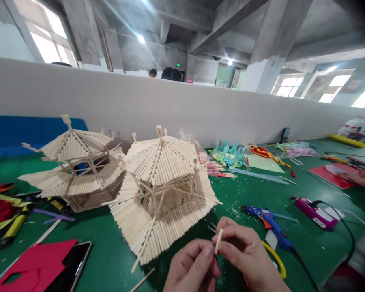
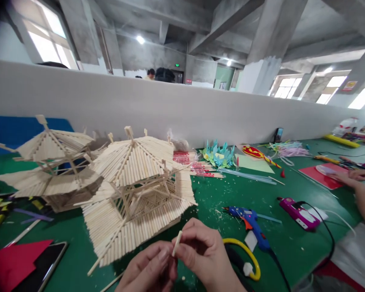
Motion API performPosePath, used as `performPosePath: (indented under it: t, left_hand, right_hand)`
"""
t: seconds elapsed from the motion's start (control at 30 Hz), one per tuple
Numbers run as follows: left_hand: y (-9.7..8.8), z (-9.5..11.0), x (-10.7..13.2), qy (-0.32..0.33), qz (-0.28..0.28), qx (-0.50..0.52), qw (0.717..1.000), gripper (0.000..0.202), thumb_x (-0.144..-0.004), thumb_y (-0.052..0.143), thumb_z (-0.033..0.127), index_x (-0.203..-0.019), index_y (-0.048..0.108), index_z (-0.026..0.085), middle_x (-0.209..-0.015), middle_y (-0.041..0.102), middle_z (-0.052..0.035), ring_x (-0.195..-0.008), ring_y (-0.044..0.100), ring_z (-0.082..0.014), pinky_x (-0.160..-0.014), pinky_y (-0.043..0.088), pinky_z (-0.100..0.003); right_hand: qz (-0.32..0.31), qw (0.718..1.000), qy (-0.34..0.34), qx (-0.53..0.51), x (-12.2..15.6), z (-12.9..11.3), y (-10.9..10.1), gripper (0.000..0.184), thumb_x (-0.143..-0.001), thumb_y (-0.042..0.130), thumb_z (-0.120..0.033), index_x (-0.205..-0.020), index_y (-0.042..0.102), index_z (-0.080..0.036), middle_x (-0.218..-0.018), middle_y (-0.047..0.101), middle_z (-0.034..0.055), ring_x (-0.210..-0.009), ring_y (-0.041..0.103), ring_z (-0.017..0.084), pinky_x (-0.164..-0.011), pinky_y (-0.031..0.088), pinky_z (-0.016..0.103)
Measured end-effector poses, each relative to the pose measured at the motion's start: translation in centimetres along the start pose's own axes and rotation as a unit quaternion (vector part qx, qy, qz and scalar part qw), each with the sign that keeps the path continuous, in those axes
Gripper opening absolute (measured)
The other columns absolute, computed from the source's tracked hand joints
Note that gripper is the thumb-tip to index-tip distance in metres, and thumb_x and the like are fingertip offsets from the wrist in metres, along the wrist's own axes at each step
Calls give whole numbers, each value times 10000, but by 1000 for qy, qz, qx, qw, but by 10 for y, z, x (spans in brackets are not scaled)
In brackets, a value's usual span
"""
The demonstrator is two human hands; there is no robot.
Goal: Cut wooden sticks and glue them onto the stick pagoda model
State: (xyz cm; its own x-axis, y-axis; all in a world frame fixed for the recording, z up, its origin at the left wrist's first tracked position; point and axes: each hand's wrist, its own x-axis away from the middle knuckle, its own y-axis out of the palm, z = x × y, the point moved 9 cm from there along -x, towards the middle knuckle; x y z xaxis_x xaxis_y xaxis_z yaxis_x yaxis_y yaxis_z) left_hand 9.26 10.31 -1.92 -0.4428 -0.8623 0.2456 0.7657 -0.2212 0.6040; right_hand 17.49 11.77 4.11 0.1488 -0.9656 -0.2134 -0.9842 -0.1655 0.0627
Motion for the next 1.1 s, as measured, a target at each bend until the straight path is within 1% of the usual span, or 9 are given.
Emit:
performPosePath:
  t: [0.27, 0.37, 0.43, 0.6, 0.8, 0.87, 0.93, 1.03, 1.1]
  left_hand:
    - [3, 2, 3, -16, 31, -6, 999, 367, -542, 746, 447, -612, 565, 136, -432, 516, 53, -351, 377, -9, -383, 226, -144]
    - [4, 1, 5, -17, 35, -12, 999, 382, -527, 749, 456, -587, 554, 133, -415, 501, 57, -342, 360, -4, -376, 211, -142]
    - [4, -1, 5, -17, 38, -19, 999, 371, -530, 751, 448, -584, 565, 132, -424, 510, 50, -354, 382, -14, -383, 226, -147]
    - [6, -4, 3, 5, 27, -47, 999, 328, -601, 708, 444, -632, 642, 125, -498, 576, 6, -397, 435, -43, -409, 272, -170]
    - [3, -7, 0, 7, 49, -52, 997, 313, -591, 720, 427, -584, 649, 122, -430, 512, 31, -378, 381, -34, -399, 232, -172]
    - [-2, -10, -1, -2, 63, -53, 997, 310, -576, 729, 424, -610, 666, 122, -431, 503, 34, -388, 377, -36, -402, 227, -172]
    - [-6, -12, -1, -10, 70, -57, 996, 316, -565, 732, 427, -622, 677, 121, -432, 495, 35, -392, 371, -37, -404, 218, -173]
    - [-9, -10, -1, -13, 76, -65, 995, 333, -563, 725, 445, -634, 684, 122, -431, 488, 35, -402, 359, -39, -416, 223, -175]
    - [-10, -7, 1, -13, 85, -70, 994, 325, -570, 723, 439, -639, 684, 124, -443, 488, 34, -424, 362, -44, -432, 243, -174]
  right_hand:
    - [-8, 1000, -11, -6, 9, 4, -2, 56, -736, 638, -295, -758, 683, -268, -706, 515, -20, -643, 488, 88, -582, 398, 178]
    - [17, 1000, -18, 8, 12, 6, -11, 86, -775, 601, -270, -828, 665, -293, -741, 530, -26, -656, 482, 84, -589, 385, 174]
    - [29, 999, -21, 23, 14, 6, -16, 93, -797, 577, -252, -823, 658, -289, -747, 530, -28, -672, 487, 84, -600, 384, 174]
    - [20, 999, -19, 37, 15, 5, -15, 82, -795, 577, -239, -800, 655, -265, -727, 534, -26, -666, 513, 86, -598, 403, 180]
    - [38, 994, -24, 105, 19, 4, -16, 87, -791, 570, -268, -796, 652, -239, -700, 552, -17, -675, 536, 104, -599, 429, 186]
    - [62, 986, -8, 157, 22, 8, -30, 124, -807, 541, -299, -861, 640, -248, -781, 591, 1, -751, 558, 125, -630, 446, 196]
    - [108, 964, 18, 242, 30, 13, -57, 173, -820, 509, -337, -921, 619, -250, -906, 610, 23, -853, 563, 155, -665, 457, 213]
    - [157, 903, 58, 395, 52, 25, -105, 219, -824, 470, -372, -944, 587, -230, -940, 617, 42, -859, 577, 178, -693, 469, 250]
    - [140, 862, 80, 480, 68, 39, -128, 226, -826, 446, -356, -961, 561, -216, -912, 619, 50, -779, 595, 173, -674, 484, 270]
